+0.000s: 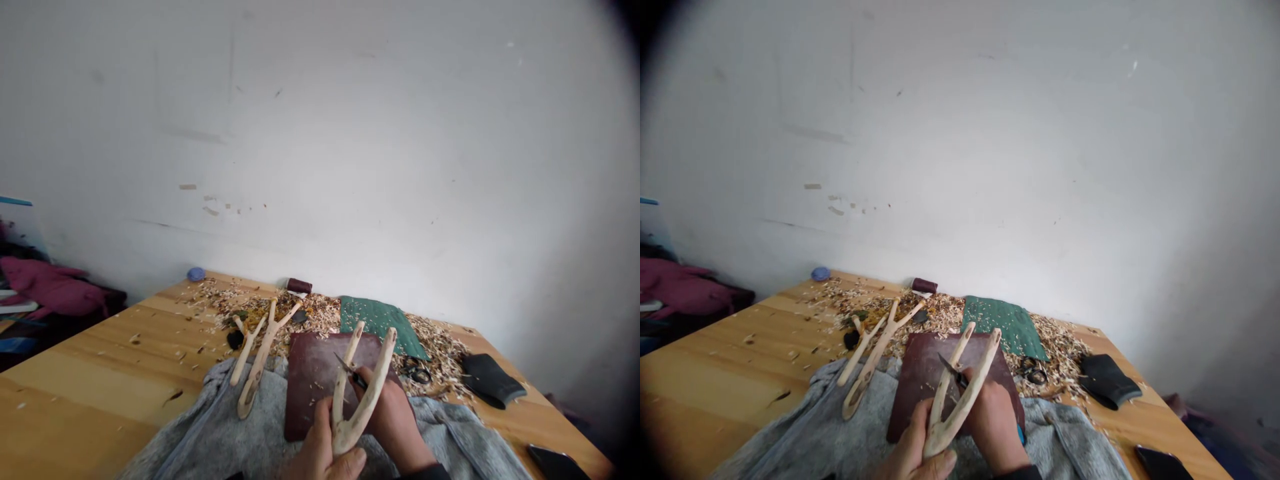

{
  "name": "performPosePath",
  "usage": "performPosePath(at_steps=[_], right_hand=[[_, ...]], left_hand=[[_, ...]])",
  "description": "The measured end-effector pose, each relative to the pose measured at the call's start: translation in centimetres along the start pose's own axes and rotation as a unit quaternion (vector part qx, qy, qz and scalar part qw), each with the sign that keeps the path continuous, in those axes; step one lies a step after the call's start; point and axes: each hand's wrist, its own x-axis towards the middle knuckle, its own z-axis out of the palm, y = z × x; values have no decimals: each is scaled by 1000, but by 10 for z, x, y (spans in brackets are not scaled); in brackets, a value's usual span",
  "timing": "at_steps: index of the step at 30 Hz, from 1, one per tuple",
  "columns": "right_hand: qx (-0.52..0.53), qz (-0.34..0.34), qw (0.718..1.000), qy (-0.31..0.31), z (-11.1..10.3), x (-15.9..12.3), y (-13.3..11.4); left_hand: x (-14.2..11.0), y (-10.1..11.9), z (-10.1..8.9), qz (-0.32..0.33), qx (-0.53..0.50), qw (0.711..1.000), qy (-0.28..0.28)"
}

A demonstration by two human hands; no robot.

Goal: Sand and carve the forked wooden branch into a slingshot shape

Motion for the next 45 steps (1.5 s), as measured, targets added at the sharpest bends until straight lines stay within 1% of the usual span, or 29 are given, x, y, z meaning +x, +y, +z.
performPosePath(at_steps=[3, 6, 11, 14, 15, 17, 19, 20, 21, 24, 26, 28, 29, 31, 33, 34, 36, 39, 42, 45], right_hand=[[-28, 14, 999, 13, 2, -4, -7], [-43, 21, 999, 27, -1, -7, -15], [-67, 46, 996, 25, -4, -8, -22], [-97, 70, 992, 30, -1, -7, -23], [-104, 78, 991, 31, 1, -6, -24], [-112, 91, 989, 28, 4, -5, -25], [-112, 101, 988, 26, 6, -3, -26], [-114, 105, 987, 29, 7, -3, -26], [-115, 110, 987, 35, 8, -2, -25], [-104, 121, 986, 51, 9, -1, -21], [-62, 106, 991, 45, 9, 0, -14], [2, 82, 996, 40, 7, 1, -6], [36, 77, 996, 41, 5, 1, -1], [105, 86, 990, 45, -2, -1, 9], [175, 102, 979, 36, -11, -4, 16], [206, 102, 973, 27, -15, -6, 18], [235, 79, 969, 13, -22, -9, 20], [187, 53, 981, -2, -21, -9, 18], [93, 72, 992, -35, -13, -7, 17], [7, 80, 994, -74, -5, -7, 12]], left_hand=[[0, 2, -1, -9, -22, 1000, 8], [0, 1, 0, -16, -48, 998, 24], [-1, -4, 2, -18, -41, 997, 55], [-1, -2, 1, -25, -30, 998, 58], [-1, 0, 0, -36, -31, 998, 46], [0, 7, -2, -69, -58, 996, -7], [2, 14, -4, -102, -122, 984, -76], [3, 18, -6, -116, -164, 975, -100], [4, 22, -8, -126, -209, 963, -115], [7, 30, -15, -171, -340, 917, -119], [9, 32, -20, -213, -369, 895, -135], [11, 32, -24, -228, -362, 893, -139], [12, 31, -26, -228, -348, 900, -132], [17, 29, -29, -223, -304, 921, -100], [22, 27, -33, -222, -246, 942, -61], [25, 26, -36, -228, -217, 948, -50], [29, 24, -42, -244, -170, 953, -56], [33, 18, -51, -255, -121, 957, -67], [35, 12, -57, -258, -83, 960, -69], [36, 11, -61, -261, -25, 963, -61]])
